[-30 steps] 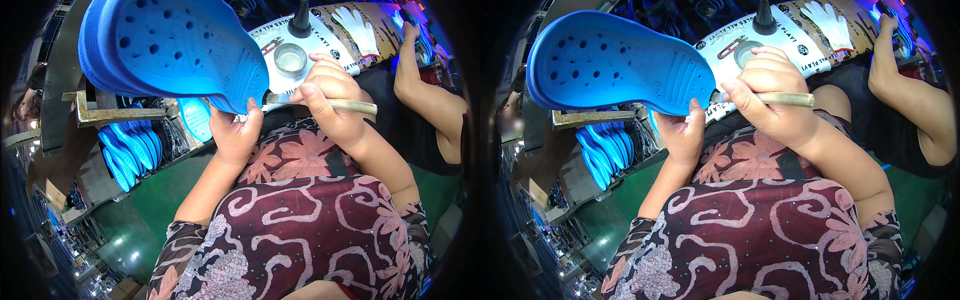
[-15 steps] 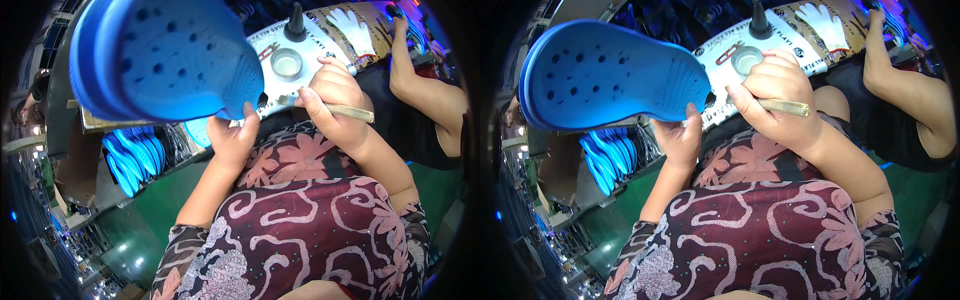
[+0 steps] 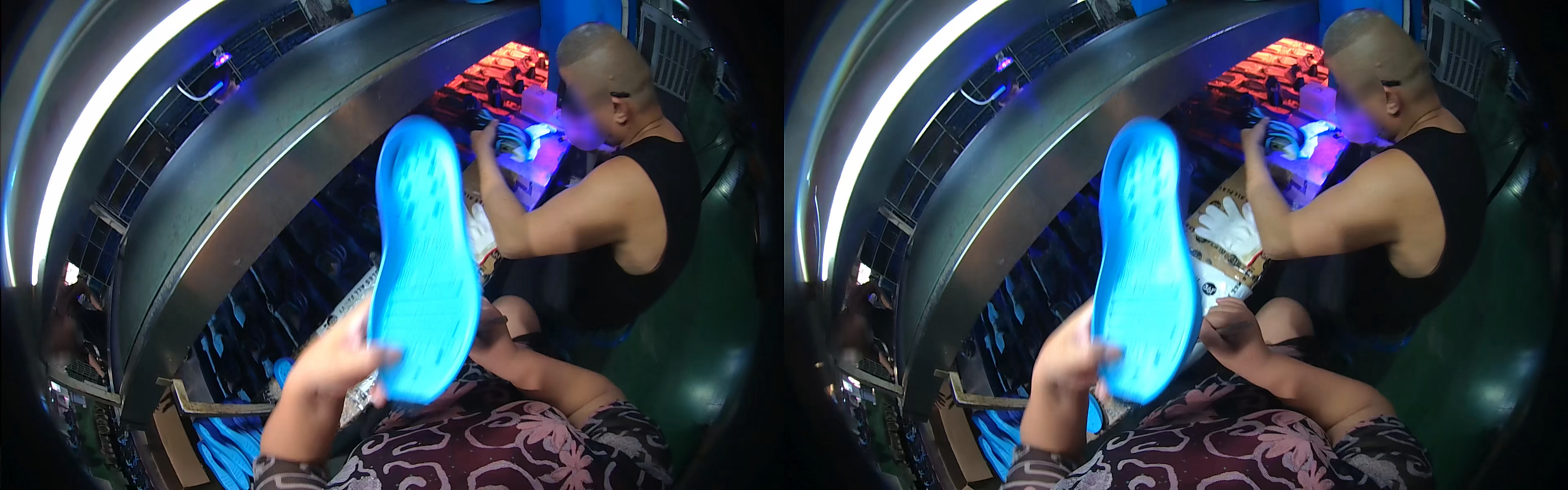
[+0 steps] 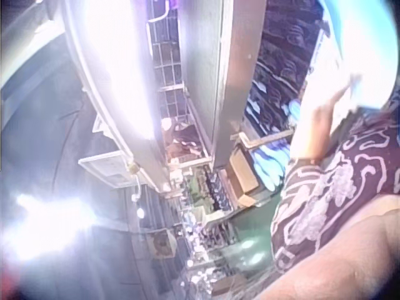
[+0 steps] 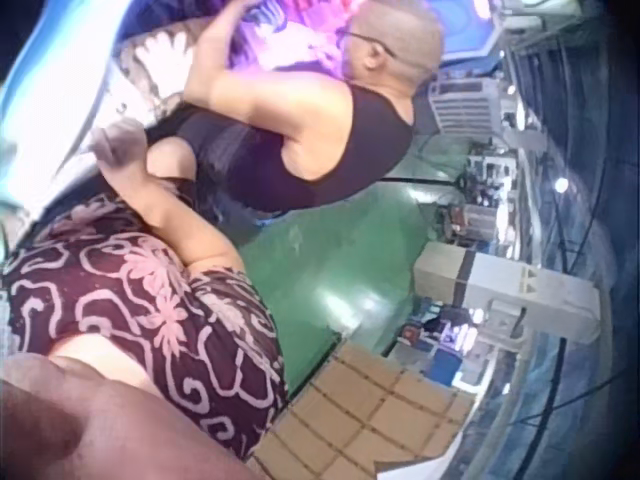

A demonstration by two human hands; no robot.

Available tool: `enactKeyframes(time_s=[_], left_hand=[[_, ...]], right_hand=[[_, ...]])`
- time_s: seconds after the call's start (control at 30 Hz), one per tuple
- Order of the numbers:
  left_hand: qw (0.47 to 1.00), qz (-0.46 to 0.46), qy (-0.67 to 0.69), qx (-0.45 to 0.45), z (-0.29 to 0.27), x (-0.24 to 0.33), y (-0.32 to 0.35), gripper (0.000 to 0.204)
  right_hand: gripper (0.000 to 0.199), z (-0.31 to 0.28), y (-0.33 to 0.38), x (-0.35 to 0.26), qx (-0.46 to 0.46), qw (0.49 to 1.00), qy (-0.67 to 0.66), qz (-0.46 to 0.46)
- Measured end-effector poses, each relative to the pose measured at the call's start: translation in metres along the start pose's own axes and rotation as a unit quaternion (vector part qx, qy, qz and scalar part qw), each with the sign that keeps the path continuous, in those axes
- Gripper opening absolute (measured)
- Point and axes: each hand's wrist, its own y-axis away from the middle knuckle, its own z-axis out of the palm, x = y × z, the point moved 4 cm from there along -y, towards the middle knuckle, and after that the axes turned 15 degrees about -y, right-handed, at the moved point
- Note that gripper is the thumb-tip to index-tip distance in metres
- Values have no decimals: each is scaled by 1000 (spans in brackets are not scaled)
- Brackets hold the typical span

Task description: The person applies adhesive to shoe soles by dipping a brush into a dish, spreading the liquid onto the soles, and placing them onto an overhead conveyor belt.

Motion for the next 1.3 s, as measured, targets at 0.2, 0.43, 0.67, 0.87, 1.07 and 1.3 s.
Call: enactKeyframes(time_s=[0.2, 0.43, 0.67, 0.87, 1.07, 1.3], left_hand=[[898, 101, 391, 177, -38, 140, -229, 63], [946, 212, 202, 142, -1, 66, -181, 51], [841, -200, -34, 502, -72, -160, 83, 46], [589, -426, -409, 551, -64, -280, 336, 65], [770, -323, 11, 550, -43, -365, 343, 56], [740, -126, 390, 534, -52, -341, 294, 14]], right_hand=[[21, -43, 3, 15, 12, 998, 35, 57], [22, -67, 7, 25, 55, 994, -15, 93], [29, -56, 16, 51, 14, 995, -44, 85], [30, -8, 26, 65, 16, 954, -158, 256], [30, 23, 34, 57, -16, 957, -139, 253], [33, 9, 51, 48, 33, 944, -106, 311]])
